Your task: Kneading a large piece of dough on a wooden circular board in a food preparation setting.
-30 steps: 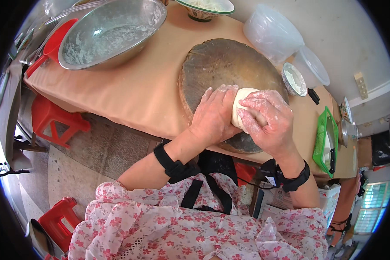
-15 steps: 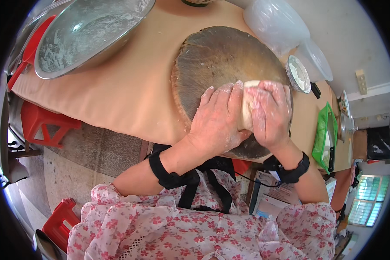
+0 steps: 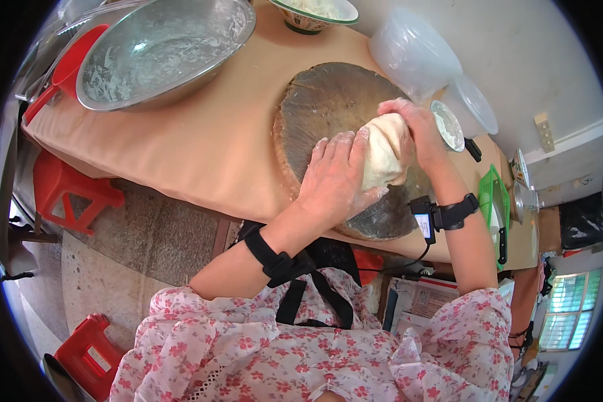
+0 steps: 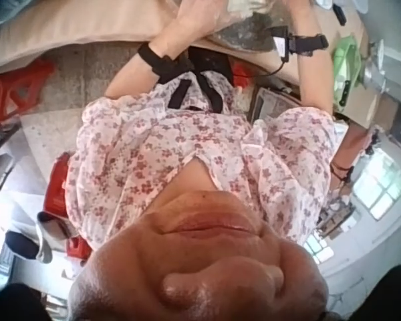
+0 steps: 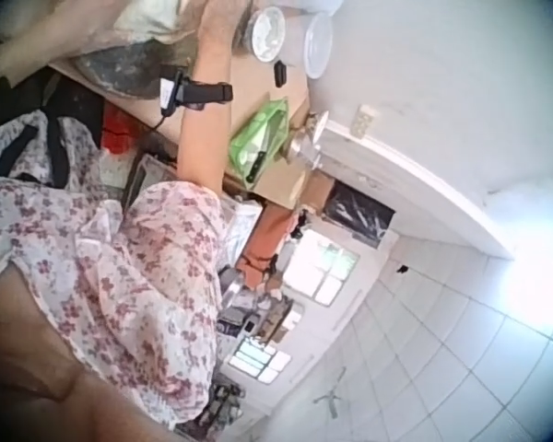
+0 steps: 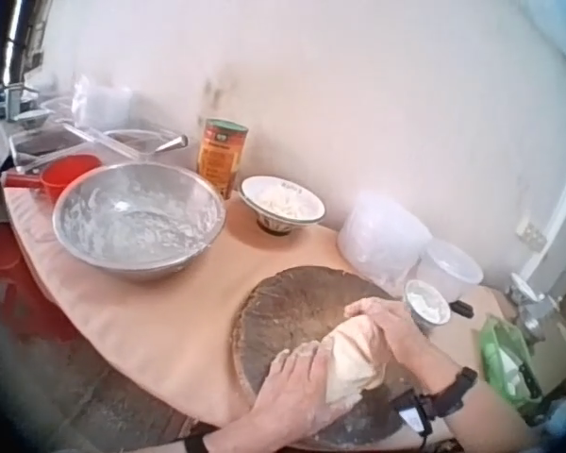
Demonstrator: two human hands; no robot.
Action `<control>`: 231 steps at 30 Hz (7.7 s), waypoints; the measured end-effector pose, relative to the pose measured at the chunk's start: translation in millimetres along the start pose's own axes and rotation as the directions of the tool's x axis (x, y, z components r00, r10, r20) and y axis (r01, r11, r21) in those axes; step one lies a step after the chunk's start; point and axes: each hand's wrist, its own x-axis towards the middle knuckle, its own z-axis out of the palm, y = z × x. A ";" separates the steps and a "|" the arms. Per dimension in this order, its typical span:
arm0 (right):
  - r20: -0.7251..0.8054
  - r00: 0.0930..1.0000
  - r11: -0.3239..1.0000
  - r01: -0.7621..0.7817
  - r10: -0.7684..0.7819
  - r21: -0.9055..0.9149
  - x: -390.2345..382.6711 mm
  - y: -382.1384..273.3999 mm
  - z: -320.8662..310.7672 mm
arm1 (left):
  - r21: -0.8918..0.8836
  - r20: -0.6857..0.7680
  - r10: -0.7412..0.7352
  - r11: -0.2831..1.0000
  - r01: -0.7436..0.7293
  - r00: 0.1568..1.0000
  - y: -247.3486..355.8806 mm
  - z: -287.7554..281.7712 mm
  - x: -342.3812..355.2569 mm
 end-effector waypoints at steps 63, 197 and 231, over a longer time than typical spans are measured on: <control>-0.081 0.994 0.947 0.043 -0.072 -0.317 -69.7 -59.0 8.5 | -0.010 0.151 -0.041 0.999 0.043 0.988 -5.4 -7.9 5.1; -0.051 0.948 0.917 -0.287 0.313 0.276 -134.1 3.1 -25.6 | 0.080 0.157 -0.004 0.997 -0.009 0.988 13.9 1.2 34.2; -0.212 0.976 0.782 -0.173 0.053 -0.599 -32.6 88.5 -150.9 | 0.026 0.140 -0.003 1.000 -0.001 0.990 15.0 -2.5 10.3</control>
